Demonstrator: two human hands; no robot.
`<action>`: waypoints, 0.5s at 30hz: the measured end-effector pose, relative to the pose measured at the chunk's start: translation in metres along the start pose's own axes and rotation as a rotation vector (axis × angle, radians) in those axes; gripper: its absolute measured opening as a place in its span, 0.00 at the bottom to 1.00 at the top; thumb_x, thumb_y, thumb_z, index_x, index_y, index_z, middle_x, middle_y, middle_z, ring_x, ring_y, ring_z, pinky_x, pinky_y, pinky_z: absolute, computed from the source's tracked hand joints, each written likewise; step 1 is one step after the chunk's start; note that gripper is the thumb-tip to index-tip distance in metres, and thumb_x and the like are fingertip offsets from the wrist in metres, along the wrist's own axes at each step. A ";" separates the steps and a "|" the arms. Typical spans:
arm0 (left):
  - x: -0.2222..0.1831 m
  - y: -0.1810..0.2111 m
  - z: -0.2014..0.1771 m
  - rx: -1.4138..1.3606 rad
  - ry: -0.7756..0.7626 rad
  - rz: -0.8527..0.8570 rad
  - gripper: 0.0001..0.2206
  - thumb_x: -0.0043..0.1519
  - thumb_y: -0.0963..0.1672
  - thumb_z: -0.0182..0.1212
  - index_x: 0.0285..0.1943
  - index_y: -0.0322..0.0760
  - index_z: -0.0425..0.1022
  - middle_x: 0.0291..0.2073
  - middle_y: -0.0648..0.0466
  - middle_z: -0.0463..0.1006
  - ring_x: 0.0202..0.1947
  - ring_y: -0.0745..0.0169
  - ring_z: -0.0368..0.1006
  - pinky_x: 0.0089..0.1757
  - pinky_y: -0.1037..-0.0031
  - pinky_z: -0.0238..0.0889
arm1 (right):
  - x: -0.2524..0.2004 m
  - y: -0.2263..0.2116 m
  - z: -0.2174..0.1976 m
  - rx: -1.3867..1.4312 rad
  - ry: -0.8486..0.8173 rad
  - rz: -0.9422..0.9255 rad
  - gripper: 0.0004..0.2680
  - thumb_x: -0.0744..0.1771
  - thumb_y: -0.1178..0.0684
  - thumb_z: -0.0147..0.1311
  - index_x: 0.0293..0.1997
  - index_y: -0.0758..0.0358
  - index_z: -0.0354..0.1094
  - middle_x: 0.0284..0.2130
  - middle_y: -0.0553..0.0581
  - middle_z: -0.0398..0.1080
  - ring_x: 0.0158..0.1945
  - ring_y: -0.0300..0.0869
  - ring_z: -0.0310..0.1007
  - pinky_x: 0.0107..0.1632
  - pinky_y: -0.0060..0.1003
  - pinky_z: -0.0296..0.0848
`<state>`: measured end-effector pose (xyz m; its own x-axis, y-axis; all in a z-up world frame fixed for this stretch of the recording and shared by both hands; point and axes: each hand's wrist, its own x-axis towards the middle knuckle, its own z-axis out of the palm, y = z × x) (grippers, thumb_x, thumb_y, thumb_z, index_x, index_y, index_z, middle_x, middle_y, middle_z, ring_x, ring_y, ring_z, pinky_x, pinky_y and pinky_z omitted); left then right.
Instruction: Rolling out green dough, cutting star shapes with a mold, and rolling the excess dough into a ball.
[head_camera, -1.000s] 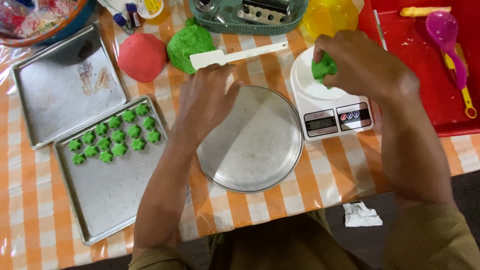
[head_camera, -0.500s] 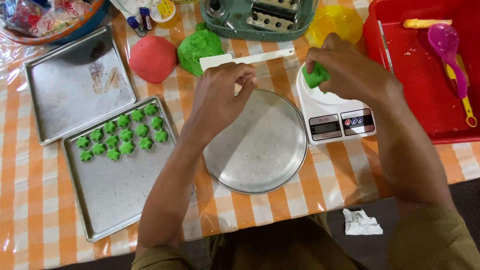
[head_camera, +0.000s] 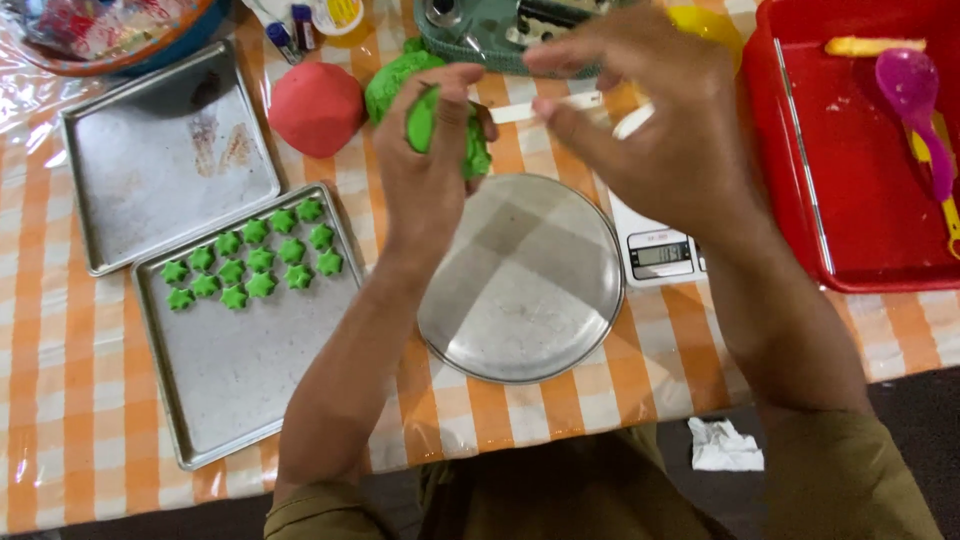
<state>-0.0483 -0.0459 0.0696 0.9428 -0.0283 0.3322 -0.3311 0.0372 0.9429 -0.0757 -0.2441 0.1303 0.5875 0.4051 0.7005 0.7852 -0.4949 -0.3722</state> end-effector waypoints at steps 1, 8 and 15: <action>-0.001 -0.001 0.002 -0.001 -0.004 -0.009 0.22 0.67 0.57 0.50 0.54 0.40 0.74 0.29 0.52 0.79 0.19 0.71 0.71 0.16 0.84 0.59 | -0.002 0.002 0.007 0.000 -0.002 0.010 0.08 0.72 0.68 0.67 0.57 0.77 0.73 0.52 0.72 0.76 0.54 0.56 0.75 0.46 0.43 0.73; -0.013 -0.020 0.021 -0.151 -0.114 0.026 0.14 0.70 0.49 0.50 0.43 0.37 0.77 0.33 0.53 0.76 0.32 0.63 0.71 0.35 0.72 0.65 | -0.006 0.005 0.054 0.331 -0.016 0.172 0.23 0.74 0.32 0.31 0.64 0.62 0.60 0.61 0.65 0.63 0.64 0.52 0.65 0.62 0.50 0.73; -0.020 -0.039 0.030 -0.055 -0.086 0.216 0.19 0.70 0.54 0.47 0.59 0.39 0.71 0.60 0.50 0.70 0.63 0.58 0.65 0.65 0.61 0.61 | -0.033 0.005 0.134 0.590 0.290 0.210 0.21 0.78 0.35 0.31 0.81 0.49 0.43 0.74 0.62 0.59 0.77 0.50 0.65 0.80 0.54 0.74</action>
<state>-0.0552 -0.0766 0.0274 0.8429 -0.0989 0.5289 -0.5196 0.1059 0.8478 -0.0646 -0.1568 0.0236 0.7274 0.0837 0.6811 0.6838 -0.0059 -0.7296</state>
